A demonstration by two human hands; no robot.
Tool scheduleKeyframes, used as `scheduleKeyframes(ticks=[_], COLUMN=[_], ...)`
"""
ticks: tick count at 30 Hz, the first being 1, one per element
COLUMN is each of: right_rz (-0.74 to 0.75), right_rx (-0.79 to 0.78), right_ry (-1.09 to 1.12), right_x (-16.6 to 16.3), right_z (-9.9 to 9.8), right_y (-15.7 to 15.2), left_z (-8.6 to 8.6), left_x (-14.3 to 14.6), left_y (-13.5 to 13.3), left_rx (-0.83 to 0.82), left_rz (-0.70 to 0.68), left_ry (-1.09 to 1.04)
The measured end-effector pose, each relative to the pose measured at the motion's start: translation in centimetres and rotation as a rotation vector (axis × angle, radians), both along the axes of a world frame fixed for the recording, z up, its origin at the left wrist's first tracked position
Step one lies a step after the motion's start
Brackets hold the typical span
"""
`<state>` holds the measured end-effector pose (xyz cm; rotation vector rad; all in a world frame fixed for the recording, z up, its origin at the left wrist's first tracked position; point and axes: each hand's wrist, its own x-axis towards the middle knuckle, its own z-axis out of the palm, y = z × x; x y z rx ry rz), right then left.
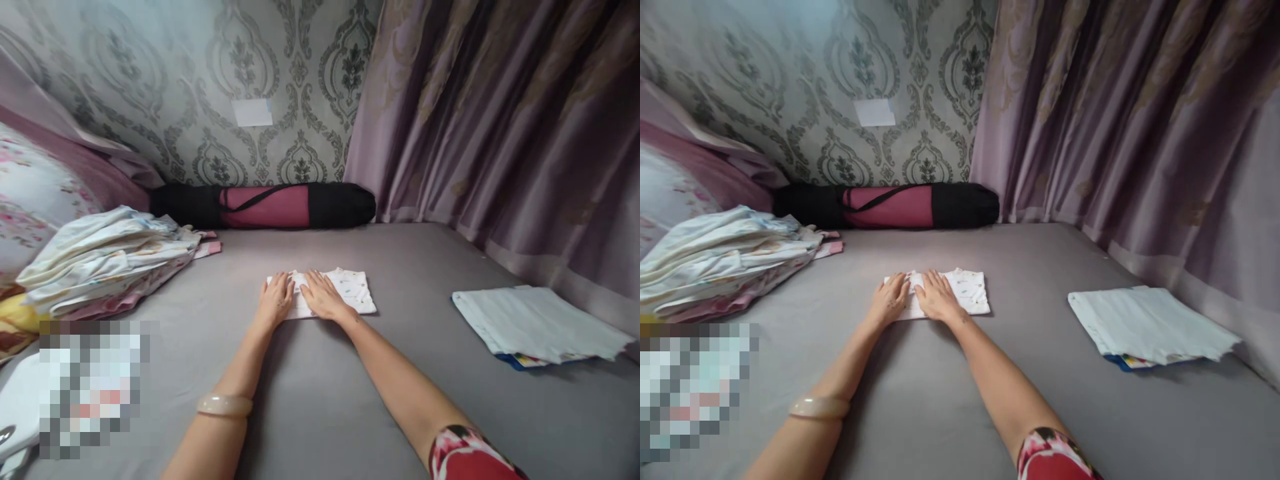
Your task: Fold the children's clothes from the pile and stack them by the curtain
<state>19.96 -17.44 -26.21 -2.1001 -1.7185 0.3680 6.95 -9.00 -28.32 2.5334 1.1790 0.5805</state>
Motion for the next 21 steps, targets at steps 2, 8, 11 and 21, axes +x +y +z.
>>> scheduleKeyframes(ticks=[2, 8, 11, 21], right_rz=[-0.002, -0.225, -0.252, -0.231], right_rx=[0.03, -0.001, -0.122, -0.174], right_ry=[0.083, -0.109, -0.221, -0.272], right_x=[1.6, 8.3, 10.6, 11.8], right_z=[0.6, 1.3, 0.9, 0.9], right_y=[0.1, -2.1, -3.5, -3.8], left_z=[-0.3, 0.0, 0.1, 1.6], left_x=[-0.1, -0.2, 0.0, 0.7], left_y=[0.0, -0.2, -0.2, 1.9], left_rx=[0.012, 0.007, -0.025, -0.096], left_rz=[-0.009, -0.025, -0.018, 0.006], left_ry=[0.047, 0.097, 0.123, 0.251])
